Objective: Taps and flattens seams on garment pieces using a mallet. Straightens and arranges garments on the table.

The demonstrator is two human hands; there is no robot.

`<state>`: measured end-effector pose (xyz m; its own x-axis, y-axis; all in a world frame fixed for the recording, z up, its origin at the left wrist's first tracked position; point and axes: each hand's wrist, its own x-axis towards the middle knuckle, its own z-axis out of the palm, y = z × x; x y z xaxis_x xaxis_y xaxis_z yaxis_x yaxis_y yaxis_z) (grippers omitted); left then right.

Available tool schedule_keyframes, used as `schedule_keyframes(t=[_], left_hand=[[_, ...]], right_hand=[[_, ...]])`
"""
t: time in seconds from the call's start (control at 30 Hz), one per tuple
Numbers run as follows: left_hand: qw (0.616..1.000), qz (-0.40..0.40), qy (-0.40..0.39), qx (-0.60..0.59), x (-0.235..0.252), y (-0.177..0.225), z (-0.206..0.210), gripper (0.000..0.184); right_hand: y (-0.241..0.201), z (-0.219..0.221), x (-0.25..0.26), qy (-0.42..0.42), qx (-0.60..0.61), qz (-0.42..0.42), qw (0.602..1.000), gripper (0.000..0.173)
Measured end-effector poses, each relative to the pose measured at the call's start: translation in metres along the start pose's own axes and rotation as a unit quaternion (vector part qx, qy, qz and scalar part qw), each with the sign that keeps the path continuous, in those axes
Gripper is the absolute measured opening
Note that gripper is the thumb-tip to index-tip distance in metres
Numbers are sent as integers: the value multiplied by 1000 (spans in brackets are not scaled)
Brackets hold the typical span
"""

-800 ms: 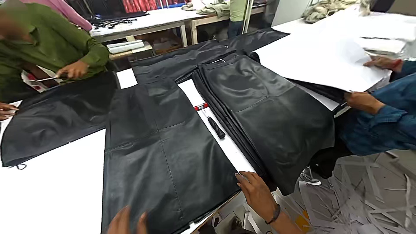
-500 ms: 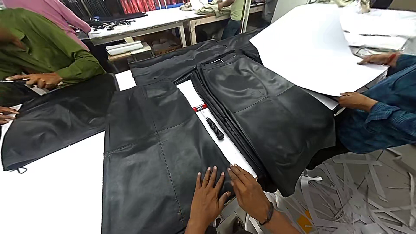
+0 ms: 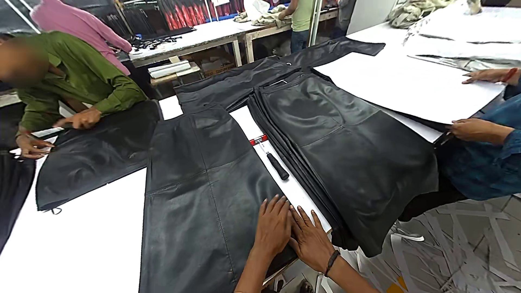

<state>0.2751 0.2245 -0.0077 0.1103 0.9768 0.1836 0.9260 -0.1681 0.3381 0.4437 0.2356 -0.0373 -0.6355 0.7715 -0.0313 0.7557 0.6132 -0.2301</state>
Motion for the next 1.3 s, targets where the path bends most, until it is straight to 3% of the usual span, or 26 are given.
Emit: schedule_keyframes(t=[0.1, 0.2, 0.37, 0.47, 0.6, 0.67, 0.73, 0.8, 0.87, 1.0, 1.17, 1.3], left_hand=[[995, 33, -86, 32, 22, -18, 23, 67], [993, 28, -97, 52, 25, -31, 35, 67], [993, 35, -81, 79, 23, -31, 37, 63], [994, 29, -67, 86, 23, -31, 38, 64], [995, 42, 38, 80, 18, -29, 41, 62], [996, 46, 44, 69, 18, -29, 40, 59], [998, 37, -1, 45, 17, -30, 36, 60], [999, 27, -35, 21, 17, -28, 33, 68], [999, 18, -45, 7, 17, -28, 29, 73], [1000, 23, -15, 2, 17, -26, 29, 73], [999, 32, -19, 21, 17, -24, 26, 73], [997, 9, -77, 16, 15, -22, 22, 92]], right_hand=[[1, 4, -2, 34, -13, -8, 999, 76], [7, 11, -13, 78, -30, -21, 996, 70], [18, 28, -51, 155, -22, -33, 987, 67], [19, 24, -56, 136, -26, -39, 990, 73], [11, -1, -51, 73, -25, -21, 997, 70], [5, -32, -28, 52, 7, 6, 999, 58], [3, -67, 15, 11, 37, 59, 998, 48], [7, -84, 73, 34, 46, 83, 995, 37], [9, -88, 133, 71, 54, 85, 992, 38], [7, -80, 216, -14, 54, 128, 990, 55], [4, -94, 227, -77, 86, 216, 970, 72], [25, -106, 208, -71, 306, 276, 908, 47]])
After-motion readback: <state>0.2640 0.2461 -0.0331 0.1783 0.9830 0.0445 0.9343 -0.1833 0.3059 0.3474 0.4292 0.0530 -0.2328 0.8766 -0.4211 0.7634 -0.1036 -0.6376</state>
